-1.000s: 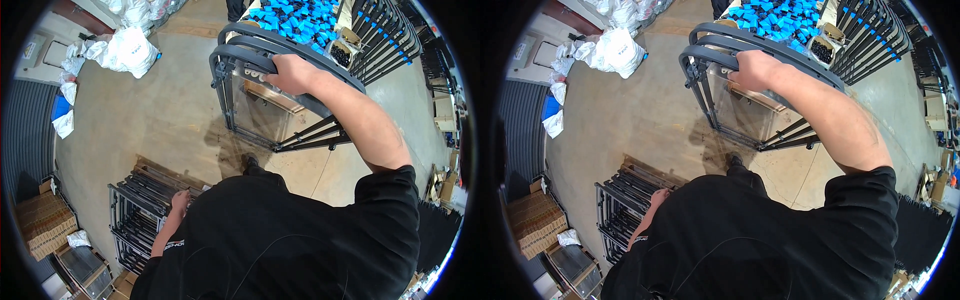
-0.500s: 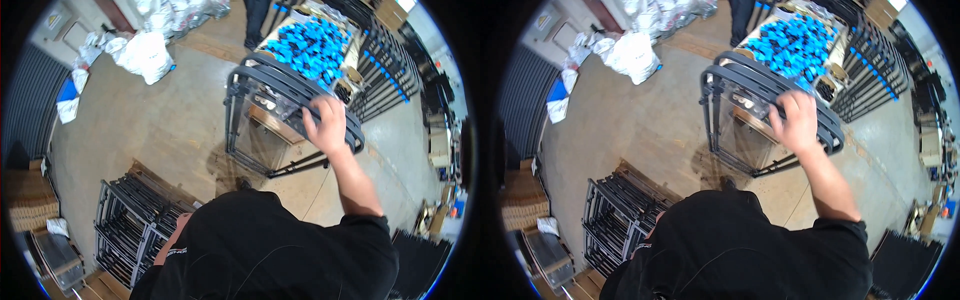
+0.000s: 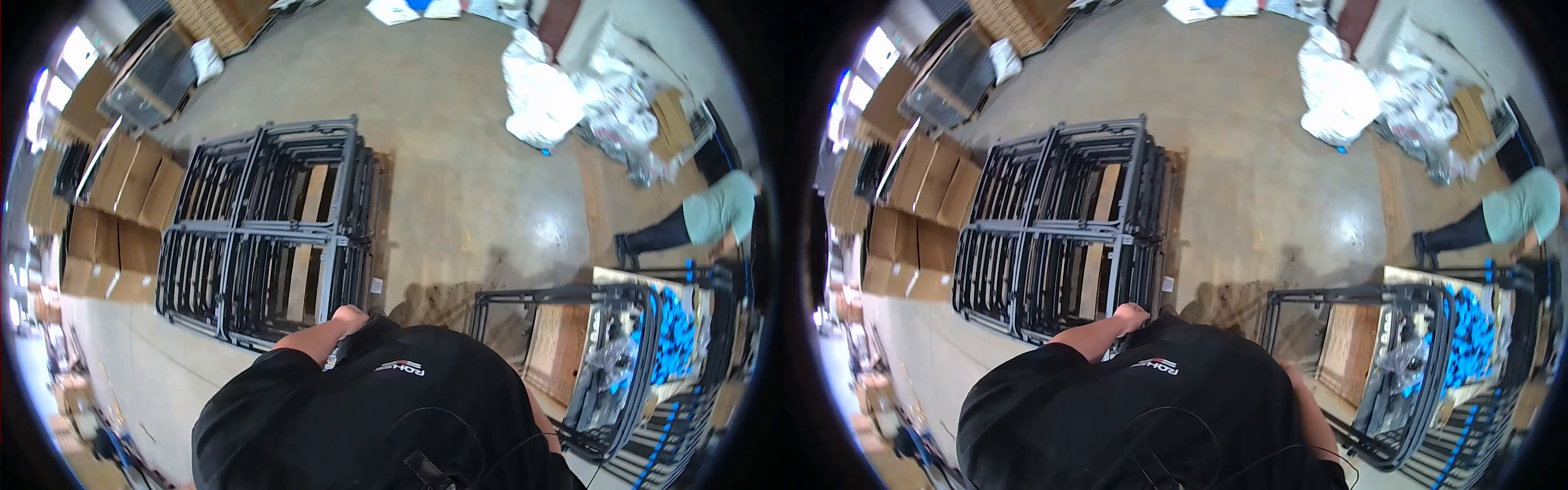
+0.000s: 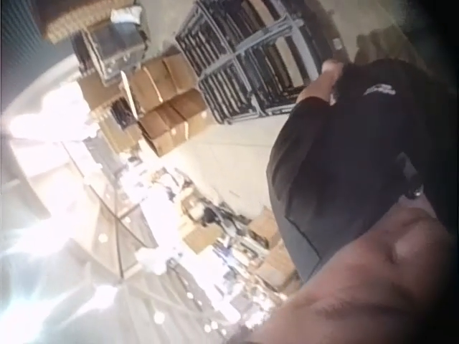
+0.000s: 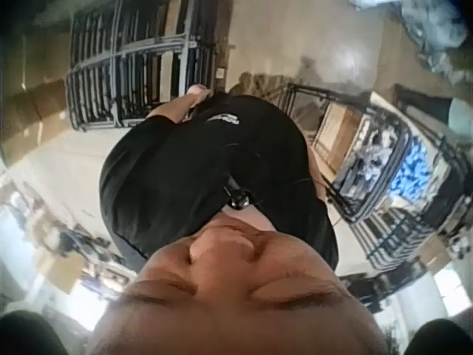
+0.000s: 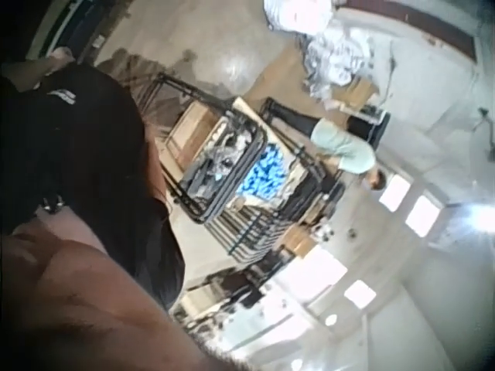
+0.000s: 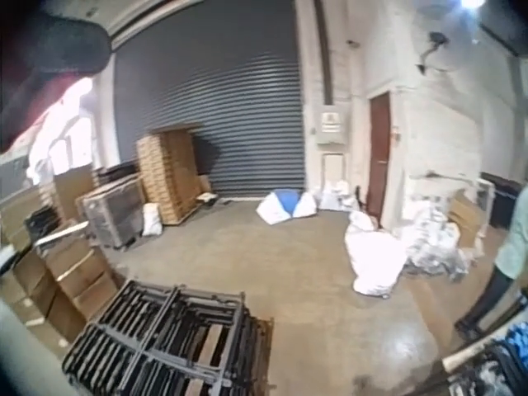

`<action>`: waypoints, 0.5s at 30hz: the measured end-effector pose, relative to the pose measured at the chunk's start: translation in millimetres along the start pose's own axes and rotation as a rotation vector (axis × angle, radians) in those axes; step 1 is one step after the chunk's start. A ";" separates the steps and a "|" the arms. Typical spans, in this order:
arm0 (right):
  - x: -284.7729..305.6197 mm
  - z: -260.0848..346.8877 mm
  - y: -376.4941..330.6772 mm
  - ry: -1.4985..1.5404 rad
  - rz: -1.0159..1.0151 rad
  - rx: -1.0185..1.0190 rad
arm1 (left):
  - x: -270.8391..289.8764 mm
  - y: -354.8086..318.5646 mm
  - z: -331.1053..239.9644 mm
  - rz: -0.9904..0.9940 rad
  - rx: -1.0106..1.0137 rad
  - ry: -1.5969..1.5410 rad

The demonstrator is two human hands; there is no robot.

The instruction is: Attaching blue plastic caps to metal frame components and then stacking the assembled frames onto a storage rack.

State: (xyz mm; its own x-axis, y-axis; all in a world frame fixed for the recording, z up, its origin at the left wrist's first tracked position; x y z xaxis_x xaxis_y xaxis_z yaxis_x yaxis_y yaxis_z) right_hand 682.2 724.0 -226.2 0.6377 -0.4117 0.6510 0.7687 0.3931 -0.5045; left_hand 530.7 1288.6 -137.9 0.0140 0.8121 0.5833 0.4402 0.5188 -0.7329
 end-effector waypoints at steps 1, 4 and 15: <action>-21.1 -52.7 -7.3 -0.126 -0.041 -0.102 | 8.6 7.8 10.5 0.008 -0.011 0.032; -59.3 -42.8 15.1 -0.348 -0.028 -0.149 | 20.0 59.3 81.1 0.022 0.041 0.063; 45.7 140.8 139.7 -1.125 0.290 0.432 | 47.1 48.9 281.9 -0.216 0.355 -0.269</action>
State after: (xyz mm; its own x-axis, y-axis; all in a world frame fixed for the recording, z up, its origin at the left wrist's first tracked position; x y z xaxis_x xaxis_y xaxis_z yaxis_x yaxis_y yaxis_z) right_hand 812.0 875.9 -187.1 0.2217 0.5859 0.7795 0.3914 0.6787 -0.6215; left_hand 299.7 1427.6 -245.0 -0.2967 0.6917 0.6584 0.0737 0.7040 -0.7064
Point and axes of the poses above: each hand's wrist, its own y-axis towards the middle knuckle, its own x-axis out of the back of the hand, z = x × y, the point moved 4 cm from there along y, towards the middle knuckle, and after that the axes turned 8 degrees about -z, right-handed, at the moved point
